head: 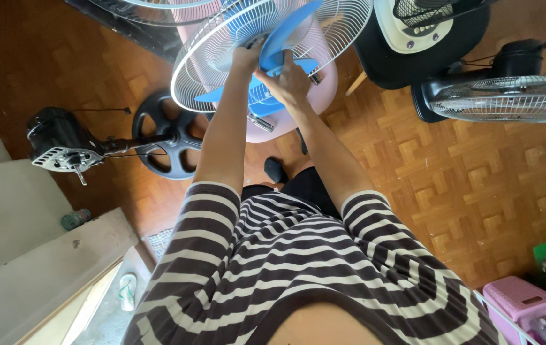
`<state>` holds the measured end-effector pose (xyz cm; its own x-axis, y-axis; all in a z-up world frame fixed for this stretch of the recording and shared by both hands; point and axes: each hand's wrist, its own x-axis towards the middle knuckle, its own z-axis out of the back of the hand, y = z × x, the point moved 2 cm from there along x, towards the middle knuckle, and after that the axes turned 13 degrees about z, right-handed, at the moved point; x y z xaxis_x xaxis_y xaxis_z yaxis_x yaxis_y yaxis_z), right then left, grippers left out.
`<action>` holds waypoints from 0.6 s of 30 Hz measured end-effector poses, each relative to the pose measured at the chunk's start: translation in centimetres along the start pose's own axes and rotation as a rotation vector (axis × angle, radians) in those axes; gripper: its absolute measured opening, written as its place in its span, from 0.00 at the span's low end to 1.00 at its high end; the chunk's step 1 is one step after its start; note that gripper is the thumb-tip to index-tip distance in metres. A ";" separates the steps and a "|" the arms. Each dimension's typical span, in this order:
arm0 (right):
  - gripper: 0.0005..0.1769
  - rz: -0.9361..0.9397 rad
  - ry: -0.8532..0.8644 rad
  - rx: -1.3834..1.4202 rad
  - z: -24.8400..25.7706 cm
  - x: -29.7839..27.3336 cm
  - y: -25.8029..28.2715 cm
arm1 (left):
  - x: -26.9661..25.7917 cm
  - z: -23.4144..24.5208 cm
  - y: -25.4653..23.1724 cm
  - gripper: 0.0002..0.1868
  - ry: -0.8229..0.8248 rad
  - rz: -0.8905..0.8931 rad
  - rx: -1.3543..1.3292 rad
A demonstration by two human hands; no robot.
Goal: The person disassembles two standing fans. They remove the front grille, unscrew and detach the blades, and remove the rear grille from a black fan, then repeat the process on a blue fan. The parts are placed on a nearby pink chair.
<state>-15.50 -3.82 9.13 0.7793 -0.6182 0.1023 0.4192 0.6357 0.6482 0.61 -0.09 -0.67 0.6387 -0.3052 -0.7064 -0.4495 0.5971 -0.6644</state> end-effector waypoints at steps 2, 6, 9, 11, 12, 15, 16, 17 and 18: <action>0.47 0.004 -0.024 -0.008 -0.3 -0.1 -0.2 | -0.1 -0.1 0.2 0.40 0.002 -0.034 -0.003; 0.47 -0.030 0.040 0.011 -0.6 -0.6 -1.1 | 0.1 -0.5 0.5 0.38 0.040 -0.126 -0.131; 0.45 0.039 -0.004 0.134 -0.5 -4.7 -1.9 | 0.8 -0.2 0.3 0.34 -0.031 -0.184 0.122; 0.51 0.060 0.030 0.097 0.0 -8.6 -2.1 | 1.3 -0.4 0.0 0.36 -0.026 -0.168 0.089; 0.54 0.077 0.041 0.078 0.7 -9.6 -2.1 | 1.5 -0.5 -0.8 0.37 -0.026 -0.169 0.072; 0.55 0.072 0.008 0.072 2.8 -12.0 -1.7 | 1.2 -0.2 -0.1 0.39 -0.004 -0.151 0.063; 0.52 0.054 0.033 0.060 3.9 -11.9 -1.6 | 0.8 -0.2 0.1 0.39 -0.001 -0.178 0.049; 0.49 0.040 0.057 0.050 5.4 -11.4 -1.5 | 0.3 -0.2 0.1 0.39 -0.002 -0.207 0.034; 0.47 0.026 0.082 0.041 7.0 -11.0 -1.3 | -0.5 -0.1 -0.1 0.39 -0.003 -0.235 0.019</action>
<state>-27.85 -1.07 12.48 0.8259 -0.5607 0.0589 0.3801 0.6310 0.6763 0.24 -0.10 -0.22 0.7260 -0.4355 -0.5323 -0.2762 0.5242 -0.8056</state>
